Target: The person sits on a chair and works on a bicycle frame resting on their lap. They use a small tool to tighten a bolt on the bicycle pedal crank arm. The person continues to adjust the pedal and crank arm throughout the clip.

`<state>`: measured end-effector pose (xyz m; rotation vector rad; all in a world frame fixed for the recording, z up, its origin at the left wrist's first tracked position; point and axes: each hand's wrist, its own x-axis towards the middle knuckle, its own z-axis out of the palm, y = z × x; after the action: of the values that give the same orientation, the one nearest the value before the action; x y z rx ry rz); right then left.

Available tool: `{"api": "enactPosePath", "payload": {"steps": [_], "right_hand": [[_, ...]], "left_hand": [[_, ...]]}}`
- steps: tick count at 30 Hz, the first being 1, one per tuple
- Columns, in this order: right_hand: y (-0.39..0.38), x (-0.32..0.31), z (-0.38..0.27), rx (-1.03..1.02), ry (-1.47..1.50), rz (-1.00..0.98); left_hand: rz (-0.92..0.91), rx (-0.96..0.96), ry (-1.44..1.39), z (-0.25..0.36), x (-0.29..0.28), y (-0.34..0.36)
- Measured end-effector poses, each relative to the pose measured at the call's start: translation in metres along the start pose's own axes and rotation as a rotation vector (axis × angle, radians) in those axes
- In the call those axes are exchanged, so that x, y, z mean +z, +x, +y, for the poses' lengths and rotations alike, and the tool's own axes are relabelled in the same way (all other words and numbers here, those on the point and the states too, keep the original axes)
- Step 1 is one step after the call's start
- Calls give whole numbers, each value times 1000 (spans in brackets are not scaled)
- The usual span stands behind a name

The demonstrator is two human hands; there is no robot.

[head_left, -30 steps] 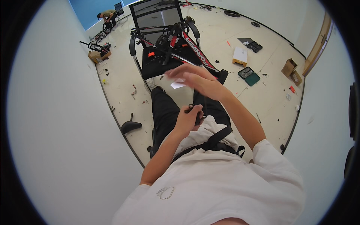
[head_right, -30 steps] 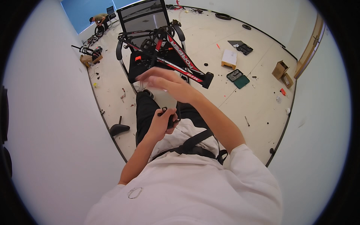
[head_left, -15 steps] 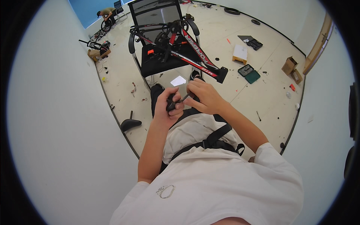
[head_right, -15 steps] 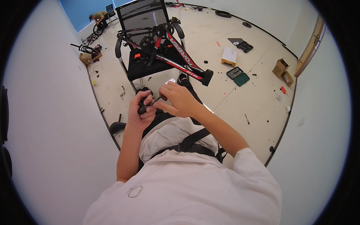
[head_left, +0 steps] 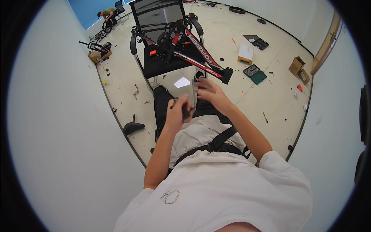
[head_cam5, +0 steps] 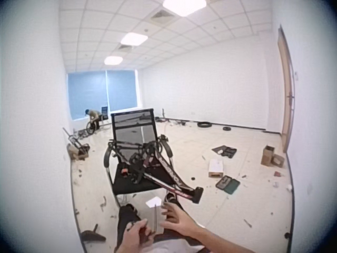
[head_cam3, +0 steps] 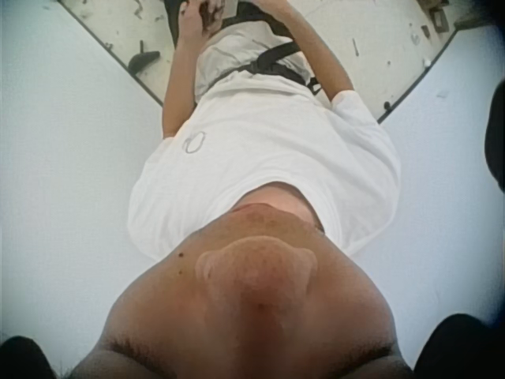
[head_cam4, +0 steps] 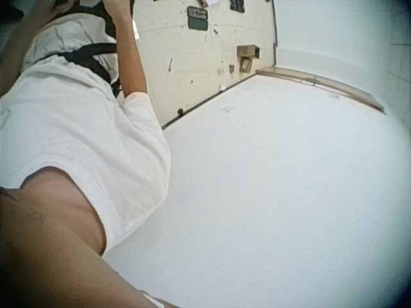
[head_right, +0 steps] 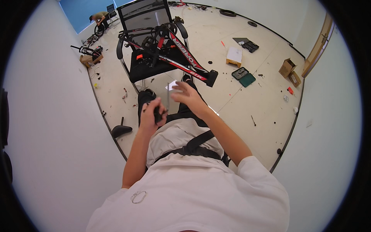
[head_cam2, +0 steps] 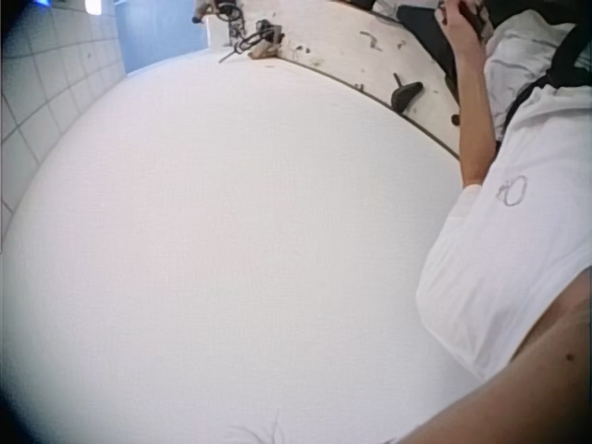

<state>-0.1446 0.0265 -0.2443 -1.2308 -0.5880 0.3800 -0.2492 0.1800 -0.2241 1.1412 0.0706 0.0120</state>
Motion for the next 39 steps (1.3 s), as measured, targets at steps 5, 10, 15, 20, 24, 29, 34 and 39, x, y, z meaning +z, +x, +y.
{"api": "enactPosePath", "payload": {"steps": [5, 10, 15, 20, 24, 29, 34, 39], "right_hand": [[3, -13, -3, 395, 651, 75], [-15, 26, -23, 265, 410, 486], [-38, 71, -31, -421, -392, -48], [-58, 72, -55, -545, -888, -669], [-25, 19, -39, -208, -768, -550], [17, -1, -59, -19, -174, -317], [-36, 49, -99, -179, -438, -675], [-55, 46, -72, -558, -857, -483]], "left_hand": [[-55, 125, 457, -50, 16, 3], [-59, 189, 668, -55, 25, -5], [222, -54, -65, -62, 2, 15], [147, -109, -407, 0, -21, 5], [104, 75, -520, 34, -9, -2], [19, -26, -44, -3, 30, -12], [280, 183, 2, -41, 8, 12], [255, 61, -394, 17, -12, -5]]}}
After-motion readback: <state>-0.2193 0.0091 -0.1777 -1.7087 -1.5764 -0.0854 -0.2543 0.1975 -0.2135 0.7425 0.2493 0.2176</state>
